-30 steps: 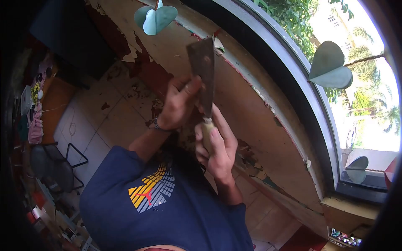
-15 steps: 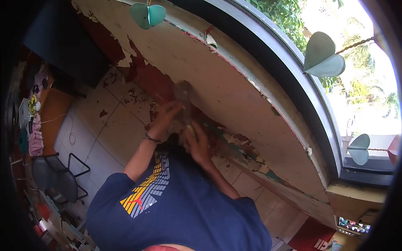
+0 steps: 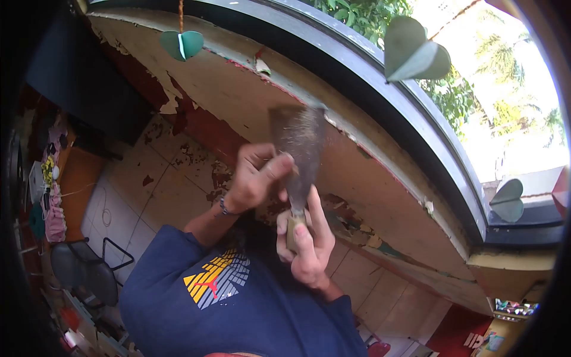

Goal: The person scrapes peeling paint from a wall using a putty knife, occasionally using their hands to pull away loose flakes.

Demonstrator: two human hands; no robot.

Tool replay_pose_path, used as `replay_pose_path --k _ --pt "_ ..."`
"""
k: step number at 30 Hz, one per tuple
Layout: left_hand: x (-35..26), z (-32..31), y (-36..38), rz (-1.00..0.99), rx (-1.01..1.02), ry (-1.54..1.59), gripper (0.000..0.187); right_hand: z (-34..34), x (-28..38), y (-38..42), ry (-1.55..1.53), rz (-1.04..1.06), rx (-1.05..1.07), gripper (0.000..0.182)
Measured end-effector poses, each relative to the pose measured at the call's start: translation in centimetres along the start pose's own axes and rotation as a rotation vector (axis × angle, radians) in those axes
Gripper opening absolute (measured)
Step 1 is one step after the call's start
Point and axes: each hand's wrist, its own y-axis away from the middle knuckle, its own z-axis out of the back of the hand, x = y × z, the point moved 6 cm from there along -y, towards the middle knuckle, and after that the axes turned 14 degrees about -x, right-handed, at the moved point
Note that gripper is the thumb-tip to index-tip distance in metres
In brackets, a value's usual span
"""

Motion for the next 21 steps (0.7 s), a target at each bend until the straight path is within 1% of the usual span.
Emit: replay_pose_path --k 1,2,3,5,7,9,11,12,13,15,16,17,19,21 --pt "-0.7 0.5 -0.4 -0.06 -0.042 0.015 0.02 -0.4 0.4 -0.6 0.004 -0.043 0.058 0.056" --pt "-1.2 0.4 -0.8 -0.091 -0.085 0.048 0.022 -0.8 0.8 -1.0 0.021 -0.048 0.05 0.055" --pt "-1.3 0.3 -0.6 -0.092 -0.077 0.043 0.022 -0.6 0.8 -0.8 0.015 -0.041 0.048 0.055" --pt "-0.9 0.4 0.0 -0.049 -0.07 -0.106 0.022 0.2 0.3 0.0 -0.085 -0.091 0.026 0.054" --pt "-0.4 -0.2 0.5 -0.041 -0.018 -0.058 0.021 0.4 0.8 0.0 -0.096 -0.085 0.049 0.054" --pt "-0.7 -0.1 -0.1 -0.021 -0.066 -0.038 0.021 0.1 1.3 -0.4 -0.139 -0.126 0.019 0.054" --pt "-2.4 0.1 -1.4 -0.116 -0.139 -0.024 0.021 -1.7 1.6 -1.7 -0.212 -0.138 0.02 0.056" --pt "-3.5 -0.2 -1.9 -0.161 -0.13 0.01 0.022 -2.3 1.9 -1.7 -0.291 -0.172 0.014 0.058" --pt "-3.5 -0.2 -1.8 -0.161 -0.127 0.011 0.022 -2.8 2.2 -1.8 -0.369 -0.205 0.012 0.06" --pt "-3.2 -0.3 -1.3 -0.133 -0.137 -0.029 0.023 -2.1 2.4 -1.1 -0.35 -0.174 0.033 0.063" --pt "-2.9 -0.6 -0.9 -0.102 -0.111 -0.032 0.023 -1.3 2.4 -0.5 -0.329 -0.148 0.05 0.066" --pt "-2.7 -1.2 -0.4 -0.063 -0.083 -0.032 0.022 0.0 2.4 0.1 -0.299 -0.141 0.024 0.071" --pt "-1.6 -2.6 0.3 0.03 -0.012 -0.013 0.021 2.6 3.2 1.0 -0.186 -0.032 0.018 0.066" --pt "-0.7 -4.2 0.6 0.103 0.111 0.005 0.019 4.6 4.7 1.7 -0.084 0.048 0.113 0.059"
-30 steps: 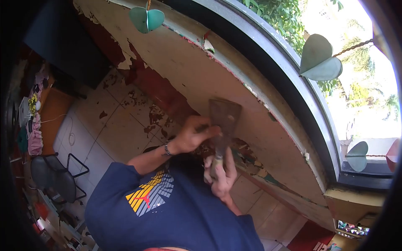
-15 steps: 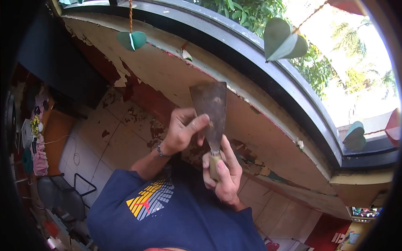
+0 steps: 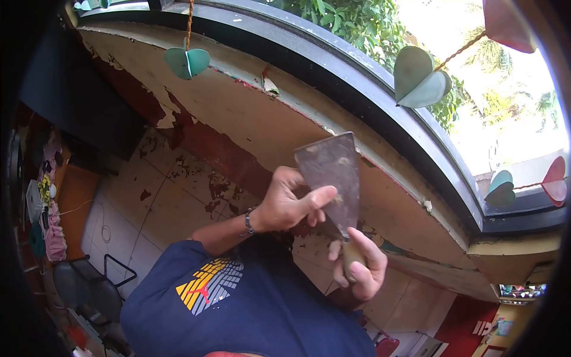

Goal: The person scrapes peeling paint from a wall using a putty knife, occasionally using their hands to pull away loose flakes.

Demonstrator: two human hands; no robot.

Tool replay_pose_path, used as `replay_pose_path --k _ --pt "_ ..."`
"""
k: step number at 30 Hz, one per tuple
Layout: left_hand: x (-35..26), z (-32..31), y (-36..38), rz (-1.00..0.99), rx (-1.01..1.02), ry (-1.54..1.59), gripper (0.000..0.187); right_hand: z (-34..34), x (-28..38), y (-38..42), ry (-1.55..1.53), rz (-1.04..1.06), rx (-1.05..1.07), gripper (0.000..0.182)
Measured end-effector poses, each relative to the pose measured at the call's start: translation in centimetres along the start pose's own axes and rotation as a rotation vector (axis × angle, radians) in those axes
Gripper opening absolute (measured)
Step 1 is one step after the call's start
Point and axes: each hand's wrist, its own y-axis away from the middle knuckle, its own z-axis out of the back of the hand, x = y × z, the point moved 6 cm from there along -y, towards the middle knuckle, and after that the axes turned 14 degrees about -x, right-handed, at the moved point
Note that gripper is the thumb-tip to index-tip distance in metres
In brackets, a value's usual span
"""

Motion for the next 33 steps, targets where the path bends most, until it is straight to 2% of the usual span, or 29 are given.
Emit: replay_pose_path --k 4,6,8,10,12,14,16,19,22,23,24,26,27,29,30,32,33 --pt "1.2 -1.8 -0.9 0.035 0.068 0.082 0.023 1.7 2.5 -0.3 0.23 0.12 -0.213 0.056" --pt "0.9 -1.7 -1.2 0.029 0.079 0.074 0.025 0.7 3.0 -1.6 0.322 0.119 -0.227 0.057" --pt "-1.0 0.0 -1.7 -0.067 -0.075 0.122 0.026 -1.2 3.1 -2.7 0.405 0.109 -0.247 0.059" --pt "-2.2 1.5 -2.2 -0.124 -0.088 0.192 0.026 -4.0 2.8 -3.7 0.454 0.124 -0.209 0.064" --pt "-2.9 1.6 -2.1 -0.123 -0.077 0.195 0.026 -4.6 3.4 -3.7 0.517 0.251 -0.083 0.072" --pt "-2.8 0.7 -1.6 -0.022 -0.029 0.145 0.022 -2.7 3.8 -2.3 0.381 0.329 -0.026 0.072" --pt "-1.5 -0.6 -1.2 0.04 0.019 0.197 0.015 -0.8 4.4 -1.8 0.245 0.509 0.047 0.067" --pt "-0.1 -2.7 -1.4 0.074 0.071 0.251 0.015 0.9 5.8 -1.0 0.305 0.719 -0.14 0.056" --pt "0.2 -4.3 -1.4 0.108 0.132 0.295 0.014 1.6 7.0 -1.2 0.221 0.739 -0.209 0.051" --pt "0.1 -4.1 -1.5 0.095 0.085 0.317 0.014 2.1 7.1 -1.5 0.17 0.74 -0.276 0.043" --pt "0.1 -3.9 -1.5 0.083 0.04 0.336 0.014 1.4 7.1 -2.2 0.175 0.749 -0.278 0.043" --pt "-1.0 -1.9 -2.3 -0.049 -0.013 0.355 0.014 -0.1 5.8 -3.7 0.132 0.642 -0.395 0.036" --pt "-1.5 -1.1 -2.4 -0.043 0.011 0.362 0.014 -1.4 5.4 -4.0 0.156 0.629 -0.34 0.035" --pt "-2.0 -0.8 -2.5 -0.044 0.028 0.364 0.014 -2.3 5.9 -2.8 0.317 0.714 -0.364 0.035" --pt "-1.8 -1.3 -2.1 0.007 0.044 0.35 0.015 -2.2 6.1 -2.0 0.396 0.749 -0.394 0.035" --pt "-0.7 -2.1 -1.3 0.132 0.053 0.295 0.015 -0.4 6.8 -1.3 0.31 0.72 -0.403 0.035" --pt "-0.3 -2.7 -1.1 0.132 0.078 0.339 0.016 -0.5 7.4 -1.1 0.276 0.753 -0.467 0.035"
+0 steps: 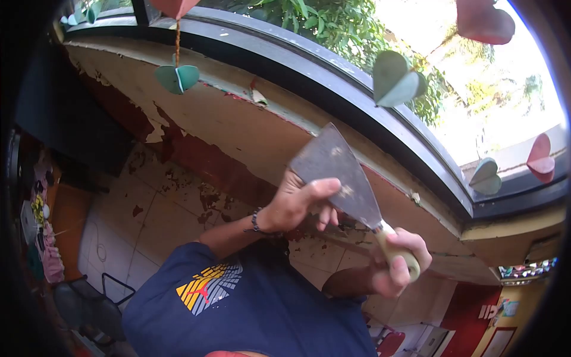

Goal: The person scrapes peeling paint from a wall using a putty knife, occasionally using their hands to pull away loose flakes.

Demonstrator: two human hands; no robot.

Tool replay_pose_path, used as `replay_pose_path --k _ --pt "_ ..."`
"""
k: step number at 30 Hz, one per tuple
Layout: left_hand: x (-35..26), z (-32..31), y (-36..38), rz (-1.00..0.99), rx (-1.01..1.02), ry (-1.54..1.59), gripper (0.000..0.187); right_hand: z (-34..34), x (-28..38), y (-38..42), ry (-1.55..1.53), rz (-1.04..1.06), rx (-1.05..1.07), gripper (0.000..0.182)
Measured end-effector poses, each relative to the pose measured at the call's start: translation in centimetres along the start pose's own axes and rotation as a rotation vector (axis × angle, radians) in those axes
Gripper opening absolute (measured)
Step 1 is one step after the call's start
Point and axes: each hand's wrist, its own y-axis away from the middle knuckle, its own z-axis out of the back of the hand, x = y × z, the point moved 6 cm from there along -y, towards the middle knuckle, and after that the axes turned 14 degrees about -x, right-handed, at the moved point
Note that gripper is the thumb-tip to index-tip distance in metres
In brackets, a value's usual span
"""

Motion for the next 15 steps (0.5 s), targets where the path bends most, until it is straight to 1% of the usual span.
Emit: replay_pose_path --k 1,3,4,5,7,9,10,11,13,15 --pt "0.3 -0.3 0.0 0.002 0.029 0.047 0.017 -0.6 0.0 -0.1 -0.001 -0.003 0.018 0.035" --pt "-0.2 0.3 0.1 0.025 0.058 0.085 0.018 -2.0 1.0 0.6 -0.059 0.079 0.018 0.035" --pt "-0.6 0.3 0.1 0.057 0.098 0.112 0.019 -3.0 1.2 1.0 0.011 0.178 0.021 0.036" --pt "-0.7 0.3 0.0 0.064 0.108 0.117 0.019 -3.7 1.6 1.5 0.054 0.207 0.012 0.037" --pt "-1.0 0.4 -0.2 0.06 0.108 0.119 0.02 -3.2 1.3 0.9 0.053 0.159 0.017 0.037" --pt "-0.5 0.1 -0.2 0.064 0.094 0.062 0.02 -1.3 0.4 -0.3 0.141 0.086 -0.117 0.037" --pt "-0.3 0.1 -0.3 0.048 0.064 0.033 0.02 -1.0 -0.1 -0.9 0.081 -0.048 -0.036 0.037" --pt "-0.3 0.1 -0.6 0.027 0.037 0.005 0.02 -0.7 -0.4 -1.0 0.077 -0.04 -0.031 0.037" --pt "-0.9 0.2 -0.6 0.02 0.046 0.012 0.021 -2.1 -0.2 -0.8 -0.154 -0.009 -0.013 0.036" --pt "-1.3 0.4 -0.7 0.057 0.116 0.095 0.021 -3.8 0.5 -0.2 -0.101 0.039 0.007 0.036"
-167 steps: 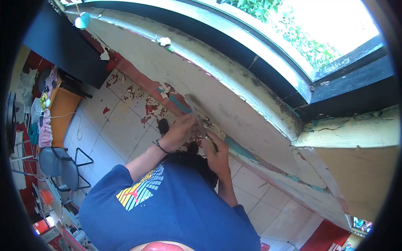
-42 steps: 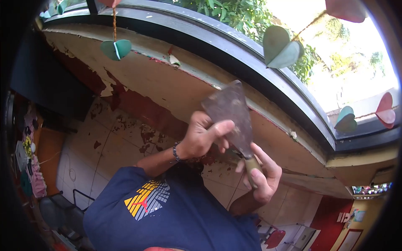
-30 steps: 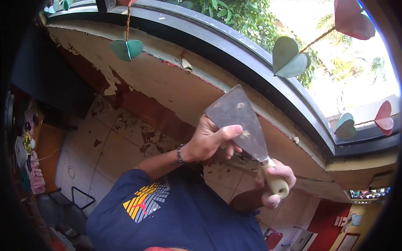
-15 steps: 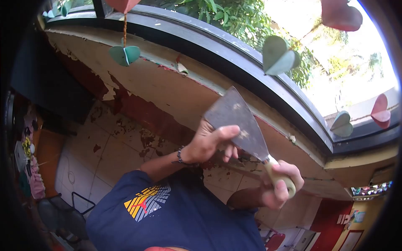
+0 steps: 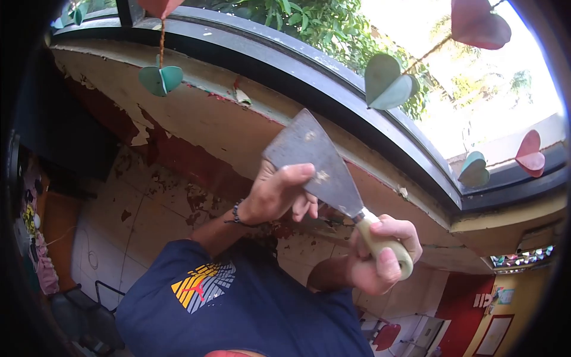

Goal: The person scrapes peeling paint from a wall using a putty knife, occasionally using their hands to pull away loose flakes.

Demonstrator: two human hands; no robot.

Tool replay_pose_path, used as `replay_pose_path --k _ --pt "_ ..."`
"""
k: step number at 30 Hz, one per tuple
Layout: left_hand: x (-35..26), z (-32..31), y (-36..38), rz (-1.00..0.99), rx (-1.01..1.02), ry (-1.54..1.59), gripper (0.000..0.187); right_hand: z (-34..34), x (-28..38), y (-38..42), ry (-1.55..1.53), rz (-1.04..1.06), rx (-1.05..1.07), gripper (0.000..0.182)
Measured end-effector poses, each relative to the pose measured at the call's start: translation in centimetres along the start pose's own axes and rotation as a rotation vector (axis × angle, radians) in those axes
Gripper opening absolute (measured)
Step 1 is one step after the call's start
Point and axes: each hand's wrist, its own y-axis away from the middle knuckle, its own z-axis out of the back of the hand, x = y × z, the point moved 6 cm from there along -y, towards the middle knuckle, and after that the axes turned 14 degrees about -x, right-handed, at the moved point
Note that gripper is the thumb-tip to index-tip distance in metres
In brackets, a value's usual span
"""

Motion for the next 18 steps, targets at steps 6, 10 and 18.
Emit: replay_pose_path --k 6,10,18 --pt "-0.4 -0.1 -0.2 -0.066 -0.064 -0.081 0.019 1.6 -1.1 -1.1 0.14 -0.113 0.001 0.034" --pt "-1.0 0.8 0.1 -0.01 -0.054 -0.02 0.018 -1.0 -1.1 -0.5 -0.115 -0.1 -0.008 0.034" --pt "-1.3 1.2 0.4 -0.014 -0.083 0.016 0.02 0.2 -1.1 -0.2 0.175 -0.073 -0.112 0.035"
